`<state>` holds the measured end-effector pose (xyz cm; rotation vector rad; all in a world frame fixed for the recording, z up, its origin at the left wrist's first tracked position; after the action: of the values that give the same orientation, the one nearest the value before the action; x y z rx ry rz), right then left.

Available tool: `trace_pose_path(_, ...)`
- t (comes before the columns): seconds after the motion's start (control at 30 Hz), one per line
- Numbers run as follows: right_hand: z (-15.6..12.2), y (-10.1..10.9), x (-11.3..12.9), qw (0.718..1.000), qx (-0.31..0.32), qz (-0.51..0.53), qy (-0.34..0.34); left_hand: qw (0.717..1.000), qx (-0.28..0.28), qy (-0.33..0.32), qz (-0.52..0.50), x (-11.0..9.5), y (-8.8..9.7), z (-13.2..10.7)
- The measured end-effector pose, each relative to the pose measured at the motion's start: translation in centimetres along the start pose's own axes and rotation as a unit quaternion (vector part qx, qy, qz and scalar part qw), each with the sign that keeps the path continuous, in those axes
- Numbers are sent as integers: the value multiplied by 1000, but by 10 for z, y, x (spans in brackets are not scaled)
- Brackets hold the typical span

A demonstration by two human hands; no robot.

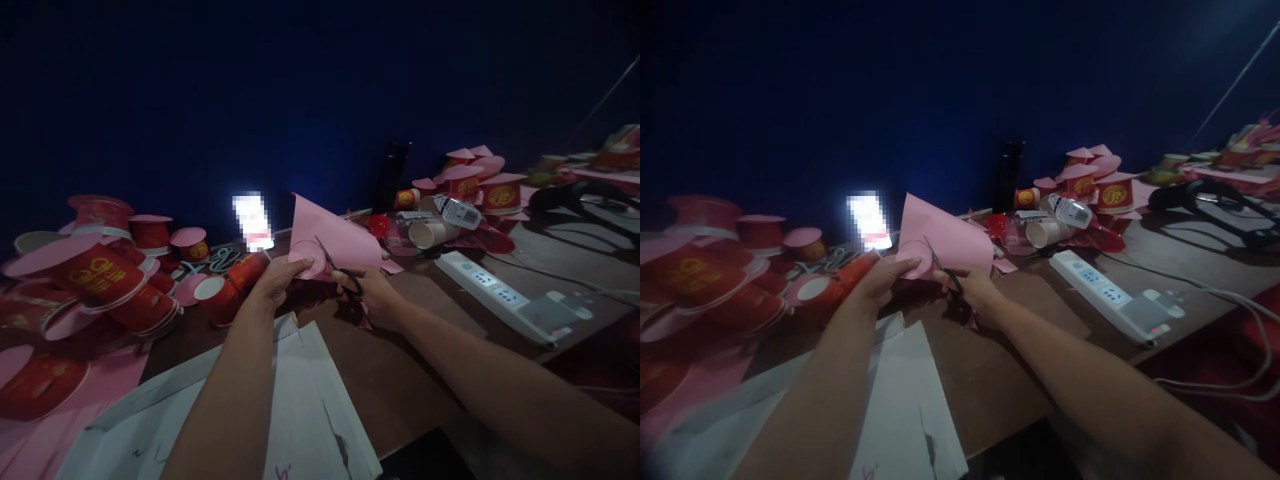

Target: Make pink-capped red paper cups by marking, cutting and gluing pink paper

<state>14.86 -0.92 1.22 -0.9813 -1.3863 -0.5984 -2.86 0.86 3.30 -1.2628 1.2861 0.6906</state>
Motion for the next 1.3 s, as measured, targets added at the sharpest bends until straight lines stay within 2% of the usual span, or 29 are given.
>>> trace_pose_path(0.3,-2,-1,4,999,4,-30,18,1000,5,-7,7,-1,1,0)
trace_pose_path(0.47,-3,-2,6,999,18,-34,11,1000,6,12,10,-2,3,-1)
trace_pose_path(1.3,-4,-2,10,998,25,-59,17,1000,10,2,6,-3,9,-2)
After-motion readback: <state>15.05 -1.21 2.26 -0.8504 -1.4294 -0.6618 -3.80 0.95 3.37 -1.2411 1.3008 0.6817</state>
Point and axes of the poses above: each hand's wrist, its own z-axis towards the middle knuckle, its own y-axis out of the back of the hand, x = y × z, the point moved 2 cm from there along z, towards the middle knuckle, and after that the axes turned 15 degrees about x, right-handed, at the moved point
